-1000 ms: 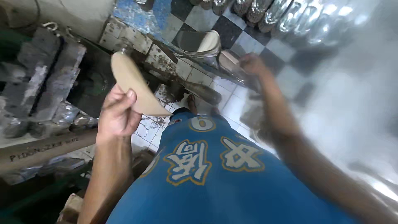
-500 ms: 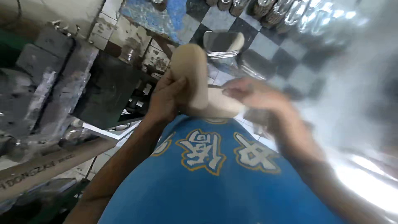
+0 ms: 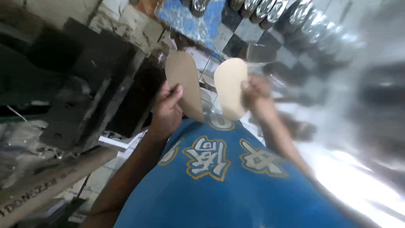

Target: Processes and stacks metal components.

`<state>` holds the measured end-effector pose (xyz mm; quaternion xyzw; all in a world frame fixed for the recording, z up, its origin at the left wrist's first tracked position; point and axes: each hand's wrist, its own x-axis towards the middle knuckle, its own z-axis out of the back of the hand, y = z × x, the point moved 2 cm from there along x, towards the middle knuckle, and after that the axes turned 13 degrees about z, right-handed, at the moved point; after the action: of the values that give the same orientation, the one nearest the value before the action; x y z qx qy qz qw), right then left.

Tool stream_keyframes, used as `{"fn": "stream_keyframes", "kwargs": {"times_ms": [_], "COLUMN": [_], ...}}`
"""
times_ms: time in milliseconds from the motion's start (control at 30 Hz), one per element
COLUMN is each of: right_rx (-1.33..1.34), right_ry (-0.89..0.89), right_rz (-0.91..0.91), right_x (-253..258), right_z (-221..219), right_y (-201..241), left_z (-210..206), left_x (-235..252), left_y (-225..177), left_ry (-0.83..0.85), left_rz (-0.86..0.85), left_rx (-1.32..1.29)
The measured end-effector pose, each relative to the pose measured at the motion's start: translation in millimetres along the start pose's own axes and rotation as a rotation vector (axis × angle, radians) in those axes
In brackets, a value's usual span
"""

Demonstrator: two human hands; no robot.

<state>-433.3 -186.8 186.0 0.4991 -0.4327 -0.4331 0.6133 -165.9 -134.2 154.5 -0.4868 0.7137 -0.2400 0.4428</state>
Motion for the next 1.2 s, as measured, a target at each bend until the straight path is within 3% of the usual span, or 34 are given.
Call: {"fn": "stream_keyframes", "kwargs": {"times_ms": [67,200,300,433,500,567,667,767,867,900,933,967,1033,1100,1200], "right_rx": [0.018,0.078,0.173,0.150,0.145,0.152,0.149,0.016,-0.386,-0.450,-0.476,-0.496,-0.484,-0.446,-0.402], "right_ry": [-0.017,-0.034,0.040,0.276,0.248,0.217,0.135,-0.004,0.005,0.017,0.037,0.046,0.000,-0.085,-0.074], "right_rz": [0.031,0.108,0.070,0.078,0.241,0.393,0.419,0.130,-0.263,-0.432,-0.622,-0.796,-1.091,-1.244,-1.271], "right_x": [5,13,11,-8,-20,-38,-59,-105,-217,-268,-323,-376,-451,-494,-493], "right_z": [-6,-21,-7,61,103,139,179,248,308,326,338,347,366,373,377], "right_y": [3,12,14,14,1,-15,-54,-132,-237,-262,-274,-277,-266,-248,-254], "left_z": [-11,-54,-91,-131,-167,-216,-273,-262,-299,-294,-254,-230,-223,-223,-242], "left_x": [2,26,38,39,49,58,97,168,252,278,288,304,327,326,321], "left_y": [1,-3,8,41,70,105,163,253,321,353,402,432,456,465,433], "left_ry": [0.037,-0.067,-0.122,-0.148,-0.007,0.156,0.244,0.117,0.451,0.543,0.402,0.352,0.246,0.175,0.220], "left_rz": [-0.039,-0.167,-0.210,-0.245,-0.253,-0.232,0.001,0.211,0.669,0.623,0.133,-0.051,-0.080,0.003,0.257], "left_rx": [0.009,0.069,0.099,0.315,0.322,0.129,0.031,0.741,1.678,1.942,1.893,1.799,1.752,1.788,1.862]}}
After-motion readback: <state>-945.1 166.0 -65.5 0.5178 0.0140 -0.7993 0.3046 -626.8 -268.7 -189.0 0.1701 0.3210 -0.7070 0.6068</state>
